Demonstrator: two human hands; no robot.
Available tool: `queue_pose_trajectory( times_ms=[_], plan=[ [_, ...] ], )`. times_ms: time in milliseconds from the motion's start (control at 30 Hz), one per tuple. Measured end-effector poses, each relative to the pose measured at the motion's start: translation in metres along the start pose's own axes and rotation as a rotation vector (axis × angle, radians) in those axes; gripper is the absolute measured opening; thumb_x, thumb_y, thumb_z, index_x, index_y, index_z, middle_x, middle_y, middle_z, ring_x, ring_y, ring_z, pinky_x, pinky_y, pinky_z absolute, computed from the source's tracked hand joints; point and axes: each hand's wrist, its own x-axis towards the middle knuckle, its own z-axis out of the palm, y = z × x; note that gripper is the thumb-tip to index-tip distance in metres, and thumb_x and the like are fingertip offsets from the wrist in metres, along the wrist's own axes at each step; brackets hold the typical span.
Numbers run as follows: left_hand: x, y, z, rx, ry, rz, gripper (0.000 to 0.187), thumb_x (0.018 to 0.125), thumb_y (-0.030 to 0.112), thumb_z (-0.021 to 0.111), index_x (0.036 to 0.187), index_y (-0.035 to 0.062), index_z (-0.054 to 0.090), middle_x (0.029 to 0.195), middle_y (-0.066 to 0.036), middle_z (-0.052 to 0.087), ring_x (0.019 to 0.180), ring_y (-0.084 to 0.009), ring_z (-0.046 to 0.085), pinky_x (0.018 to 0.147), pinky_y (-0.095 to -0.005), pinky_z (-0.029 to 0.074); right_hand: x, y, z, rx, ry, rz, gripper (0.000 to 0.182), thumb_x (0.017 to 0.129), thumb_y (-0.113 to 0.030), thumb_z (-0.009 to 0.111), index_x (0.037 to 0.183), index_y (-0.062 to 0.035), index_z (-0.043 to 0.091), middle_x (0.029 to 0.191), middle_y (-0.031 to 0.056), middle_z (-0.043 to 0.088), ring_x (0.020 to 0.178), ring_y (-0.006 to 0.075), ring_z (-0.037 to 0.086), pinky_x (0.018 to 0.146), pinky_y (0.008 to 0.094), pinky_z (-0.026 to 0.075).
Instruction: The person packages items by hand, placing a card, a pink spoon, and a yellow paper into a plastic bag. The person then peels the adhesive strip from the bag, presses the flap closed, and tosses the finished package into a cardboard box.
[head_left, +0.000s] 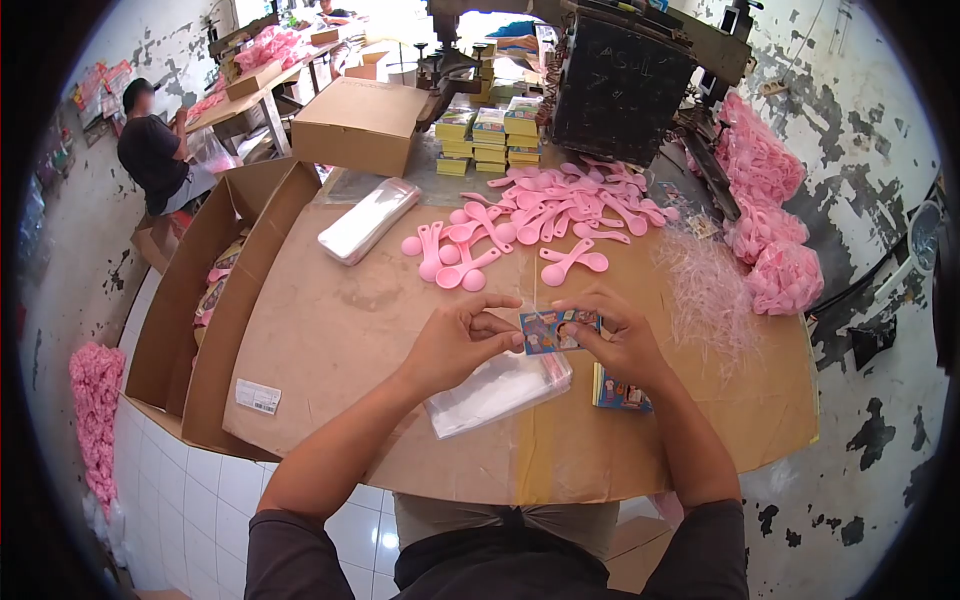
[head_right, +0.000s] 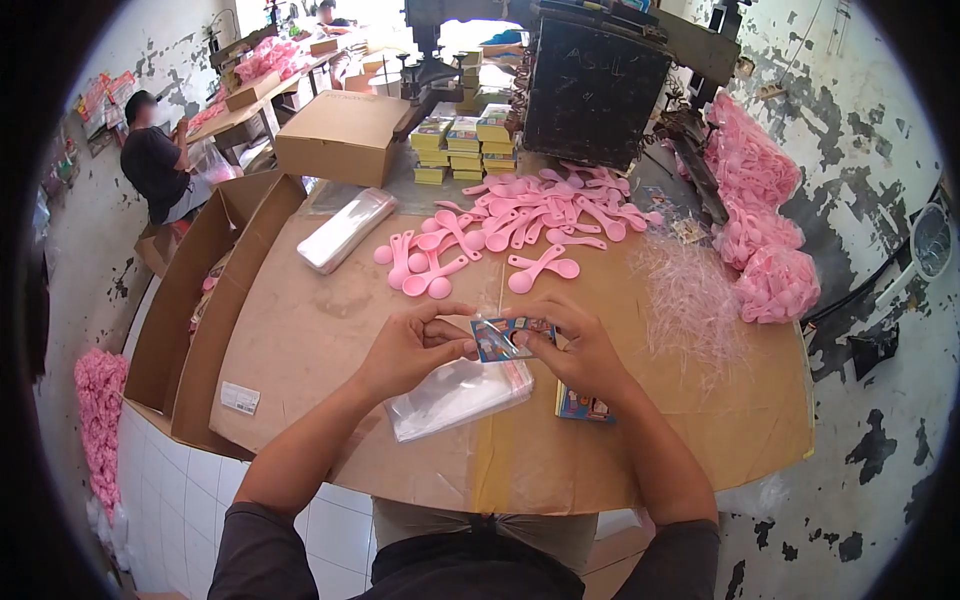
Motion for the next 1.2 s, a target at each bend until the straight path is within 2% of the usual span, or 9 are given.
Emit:
queue_pose_trajectory(
  times_ms=[167, 367, 467, 567, 667, 767, 867, 967, 1200],
  plan=[
    [-0.004, 0.001, 0.007, 0.115, -0.054, 0.08, 0.052, 0.095, 0.008, 0.077, 0.142, -0.0021, 0.055, 0.104, -0.013, 0.078, 0.097, -0.0124, 0.073, 0.085, -0.0268, 0.057, 0.0, -0.01, 0.018, 0.22, -0.034, 0.133, 0.043, 0.093, 0.0, 0.071, 0.135, -0.0037, 0.064, 0.109, 0.0061, 0.07, 0.101, 0.015, 0.067, 0.085, 0.031, 0.056],
    [-0.003, 0.002, 0.007, 0.086, 0.006, 0.073, 0.05, 0.097, 0.007, 0.074, 0.142, -0.0016, 0.055, 0.108, -0.015, 0.077, 0.098, -0.0138, 0.073, 0.085, -0.027, 0.058, -0.003, 0.006, 0.033, 0.345, 0.247, 0.218, 0.037, 0.097, -0.007, 0.069, 0.133, -0.0012, 0.065, 0.108, 0.0074, 0.07, 0.096, 0.0165, 0.068, 0.082, 0.0314, 0.056],
    [-0.001, -0.004, 0.003, -0.018, 0.003, 0.052, 0.049, 0.098, 0.007, 0.073, 0.143, -0.0013, 0.054, 0.109, -0.015, 0.077, 0.098, -0.0136, 0.073, 0.084, -0.0269, 0.059, -0.002, -0.003, 0.021, 0.092, 0.031, 0.106, 0.03, 0.1, -0.012, 0.068, 0.127, 0.0005, 0.068, 0.108, 0.0101, 0.07, 0.098, 0.0199, 0.069, 0.087, 0.0337, 0.055],
    [-0.004, 0.003, 0.005, 0.075, 0.0, 0.028, 0.047, 0.098, 0.006, 0.072, 0.141, -0.0018, 0.055, 0.108, -0.013, 0.076, 0.096, -0.0131, 0.073, 0.082, -0.0269, 0.059, -0.001, 0.004, 0.022, 0.17, -0.107, 0.006, 0.027, 0.102, -0.016, 0.064, 0.122, 0.0007, 0.07, 0.113, 0.0129, 0.069, 0.105, 0.0221, 0.067, 0.094, 0.0367, 0.053],
    [-0.003, 0.002, 0.004, 0.057, 0.029, 0.018, 0.042, 0.099, 0.008, 0.071, 0.138, -0.0026, 0.058, 0.107, -0.011, 0.076, 0.095, -0.0113, 0.072, 0.081, -0.0258, 0.059, 0.015, 0.036, 0.001, 0.177, -0.105, 0.141, 0.028, 0.102, -0.015, 0.061, 0.124, -0.001, 0.069, 0.123, 0.0154, 0.067, 0.118, 0.0255, 0.063, 0.103, 0.0406, 0.048],
    [-0.001, 0.009, 0.0, 0.012, 0.035, -0.086, 0.037, 0.101, 0.011, 0.071, 0.133, -0.0034, 0.062, 0.106, -0.009, 0.076, 0.093, -0.0095, 0.071, 0.079, -0.0245, 0.059, 0.031, 0.081, -0.015, -0.595, 0.153, -0.086, 0.029, 0.099, -0.013, 0.062, 0.125, -0.0008, 0.068, 0.132, 0.0158, 0.064, 0.125, 0.0298, 0.059, 0.107, 0.0423, 0.046],
    [0.002, -0.002, -0.004, -0.012, 0.011, -0.042, 0.034, 0.1, 0.015, 0.072, 0.129, -0.0019, 0.065, 0.104, -0.008, 0.077, 0.09, -0.0062, 0.07, 0.073, -0.024, 0.058, 0.044, 0.119, -0.02, -0.771, 0.135, -0.135, 0.037, 0.094, -0.007, 0.064, 0.13, -0.0013, 0.064, 0.132, 0.0151, 0.063, 0.121, 0.0341, 0.061, 0.106, 0.0452, 0.047],
    [0.003, -0.006, -0.005, -0.097, 0.028, -0.023, 0.036, 0.099, 0.014, 0.073, 0.13, -0.0026, 0.064, 0.103, -0.006, 0.076, 0.088, -0.0059, 0.069, 0.073, -0.0228, 0.058, 0.052, 0.112, -0.018, -0.648, 0.075, 0.082, 0.029, 0.094, -0.012, 0.066, 0.122, -0.0057, 0.07, 0.12, 0.0131, 0.065, 0.117, 0.0326, 0.059, 0.102, 0.0449, 0.046],
    [0.002, 0.007, -0.009, -0.149, 0.07, 0.008, 0.037, 0.098, 0.01, 0.074, 0.131, -0.0018, 0.061, 0.107, -0.007, 0.075, 0.095, -0.0088, 0.071, 0.08, -0.0243, 0.06, 0.051, 0.06, -0.023, -0.464, 0.16, -0.074, 0.012, 0.094, -0.01, 0.068, 0.103, -0.0034, 0.073, 0.099, 0.0097, 0.062, 0.093, 0.0254, 0.058, 0.081, 0.0392, 0.045]
  ],
)
